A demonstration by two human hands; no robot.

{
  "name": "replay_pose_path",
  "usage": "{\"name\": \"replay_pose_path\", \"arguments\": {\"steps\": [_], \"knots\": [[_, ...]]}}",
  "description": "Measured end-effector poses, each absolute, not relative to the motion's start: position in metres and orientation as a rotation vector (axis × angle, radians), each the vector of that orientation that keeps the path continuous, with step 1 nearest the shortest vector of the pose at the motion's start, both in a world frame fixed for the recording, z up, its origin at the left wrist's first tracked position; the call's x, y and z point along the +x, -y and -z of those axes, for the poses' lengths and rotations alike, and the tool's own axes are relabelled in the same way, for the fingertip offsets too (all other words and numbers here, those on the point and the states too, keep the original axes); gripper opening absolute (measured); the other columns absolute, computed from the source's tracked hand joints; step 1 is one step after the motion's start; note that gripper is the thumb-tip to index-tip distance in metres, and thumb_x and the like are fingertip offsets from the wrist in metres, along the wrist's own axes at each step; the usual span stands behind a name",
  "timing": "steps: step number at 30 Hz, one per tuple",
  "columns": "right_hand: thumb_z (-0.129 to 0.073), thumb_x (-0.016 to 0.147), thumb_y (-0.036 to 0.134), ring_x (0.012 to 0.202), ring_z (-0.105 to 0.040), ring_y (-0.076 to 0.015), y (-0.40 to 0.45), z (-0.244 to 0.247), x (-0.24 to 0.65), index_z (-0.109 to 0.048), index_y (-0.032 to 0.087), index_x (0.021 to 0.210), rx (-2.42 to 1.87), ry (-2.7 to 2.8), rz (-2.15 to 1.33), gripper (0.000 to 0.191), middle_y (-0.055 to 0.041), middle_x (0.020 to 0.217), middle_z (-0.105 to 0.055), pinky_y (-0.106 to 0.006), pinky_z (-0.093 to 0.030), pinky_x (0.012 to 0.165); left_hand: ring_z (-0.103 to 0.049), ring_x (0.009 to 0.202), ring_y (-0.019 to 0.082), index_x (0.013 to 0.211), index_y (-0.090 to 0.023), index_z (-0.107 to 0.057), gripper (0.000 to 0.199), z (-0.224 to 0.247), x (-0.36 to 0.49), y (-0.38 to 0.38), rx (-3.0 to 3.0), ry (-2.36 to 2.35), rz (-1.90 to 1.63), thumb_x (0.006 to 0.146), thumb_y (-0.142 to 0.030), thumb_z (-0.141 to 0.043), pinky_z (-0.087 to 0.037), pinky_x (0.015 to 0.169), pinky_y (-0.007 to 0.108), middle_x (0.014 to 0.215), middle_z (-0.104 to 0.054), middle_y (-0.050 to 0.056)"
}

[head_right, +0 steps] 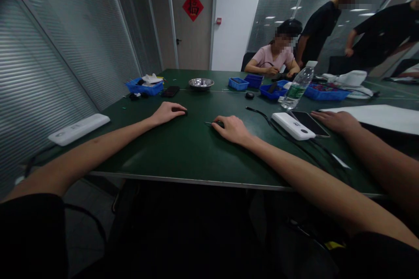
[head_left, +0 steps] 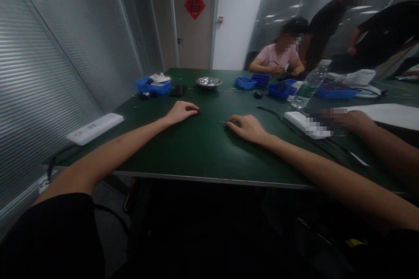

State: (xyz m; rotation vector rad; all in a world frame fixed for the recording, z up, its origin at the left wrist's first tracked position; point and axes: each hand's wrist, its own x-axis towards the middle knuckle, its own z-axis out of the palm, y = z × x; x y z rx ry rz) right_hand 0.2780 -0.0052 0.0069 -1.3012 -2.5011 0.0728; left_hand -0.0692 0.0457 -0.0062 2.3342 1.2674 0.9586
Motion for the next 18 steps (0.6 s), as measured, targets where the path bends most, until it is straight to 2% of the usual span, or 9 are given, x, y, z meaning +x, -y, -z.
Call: {"name": "replay_pose_path", "arguments": {"steps": [4, 10, 14, 18], "knots": [[-0.047, 0.104, 0.053, 0.077, -0.069, -0.0212, 0.008, -0.008, 0.278, -0.075, 0.023, 0.121, -1.305, 2.506, -0.082, 0.044, -0.0064, 0.089, -0.077, -0.03, -0.044, 0.068, -0.072, 0.105, 0.028, 0.109, -0.022, -0.083, 0.026, 0.006, -0.112, -0.062, 2.376, -1.505, -1.023, 0.089, -0.035, -0.073, -0.051, 0.101, 0.043, 0.111, -0.079, 0.009], [-0.047, 0.104, 0.052, 0.076, -0.068, -0.0205, 0.009, -0.009, 0.278, -0.074, 0.022, 0.121, -1.287, 2.514, -0.097, 0.044, -0.0066, 0.09, -0.077, -0.03, -0.044, 0.07, -0.071, 0.099, 0.031, 0.097, -0.02, -0.084, 0.02, 0.004, -0.158, -0.078, 2.39, -1.806, -0.932, 0.088, -0.033, -0.072, -0.048, 0.102, 0.045, 0.101, -0.079, 0.012], [-0.048, 0.104, 0.052, 0.08, -0.069, -0.0217, 0.008, -0.008, 0.279, -0.074, 0.023, 0.121, -1.273, 2.519, -0.087, 0.043, -0.007, 0.093, -0.077, -0.03, -0.044, 0.072, -0.07, 0.098, 0.03, 0.092, -0.017, -0.084, 0.017, 0.001, -0.172, -0.083, 2.12, -2.036, -1.072, 0.085, -0.029, -0.075, -0.048, 0.103, 0.046, 0.097, -0.079, 0.012], [-0.048, 0.104, 0.053, 0.081, -0.069, -0.022, 0.008, -0.008, 0.279, -0.074, 0.022, 0.121, -1.28, 2.52, -0.089, 0.044, -0.0077, 0.096, -0.078, -0.03, -0.044, 0.071, -0.069, 0.091, 0.028, 0.09, -0.014, -0.083, 0.022, -0.007, -0.185, -0.08, 1.771, -2.156, -1.106, 0.075, -0.03, -0.085, -0.053, 0.094, 0.044, 0.088, -0.078, 0.012]]}}
